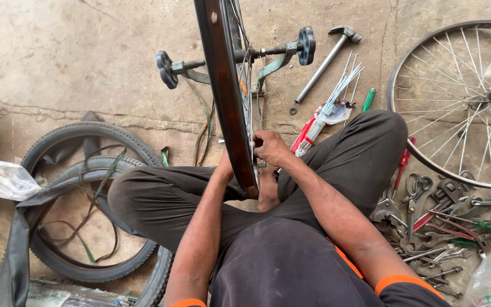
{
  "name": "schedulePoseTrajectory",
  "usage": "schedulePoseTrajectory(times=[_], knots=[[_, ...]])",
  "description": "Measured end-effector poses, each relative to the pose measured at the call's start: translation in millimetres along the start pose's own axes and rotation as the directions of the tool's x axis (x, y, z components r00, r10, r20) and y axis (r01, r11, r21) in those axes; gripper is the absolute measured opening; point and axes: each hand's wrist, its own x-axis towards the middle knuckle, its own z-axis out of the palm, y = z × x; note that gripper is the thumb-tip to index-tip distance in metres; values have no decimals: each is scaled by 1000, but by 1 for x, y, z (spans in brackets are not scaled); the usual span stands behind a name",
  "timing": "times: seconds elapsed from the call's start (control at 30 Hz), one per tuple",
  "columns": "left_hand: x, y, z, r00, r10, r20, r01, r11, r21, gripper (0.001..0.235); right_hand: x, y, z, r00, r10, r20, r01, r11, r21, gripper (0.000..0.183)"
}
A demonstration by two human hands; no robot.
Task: The person is sitting on the floor and working on a bicycle wheel mounted on a truing stand. They are using a spoke wrench to adjust the tension of the spokes and rotating the wheel to check for alignment.
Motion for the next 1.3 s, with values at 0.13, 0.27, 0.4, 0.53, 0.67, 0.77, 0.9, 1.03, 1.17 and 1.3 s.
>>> schedulePoseTrajectory(times=[0.13, 0.27, 0.4, 0.53, 0.67, 0.77, 0.9, 1.03, 1.17, 1.3], knots=[[-18, 24, 1, 989, 146, 37, -151, 958, 245, 22, -3, 1, -5, 995, 5, 104, 7, 994, -111, 18], [-33, 52, 9, 955, 296, 5, -265, 850, 456, 29, 4, 17, -17, 968, -129, 217, 131, 991, 6, 23], [-38, 55, 14, 936, 352, 20, -246, 611, 752, 41, 17, 23, -17, 992, 125, 25, -127, 961, 244, 24], [-41, 45, 24, 880, 474, 1, -242, 449, 860, 26, 24, 9, -8, 995, 68, -77, -19, 861, 509, 21], [-52, 63, 20, 827, 558, 75, -486, 640, 595, 22, 22, 1, -4, 969, -75, -235, 166, 905, 393, 18], [-57, 58, 19, 820, 568, 70, -520, 688, 507, 17, 18, 4, 2, 947, -141, -288, 217, 943, 251, 15], [-35, 42, 11, 887, 458, 62, -412, 722, 556, 14, 15, 5, 0, 911, -263, -318, 312, 943, 113, 13], [-37, 30, 1, 928, 352, 118, -370, 849, 378, 16, 13, -3, -3, 980, -75, -183, 119, 963, 242, 15], [-49, 49, 8, 993, 112, 41, -119, 943, 312, 16, 12, -4, -2, 958, -128, -257, 169, 975, 147, 16], [-61, 68, 15, 945, 326, 3, -281, 807, 519, 20, 17, 0, 0, 937, -203, -285, 255, 954, 157, 16]])
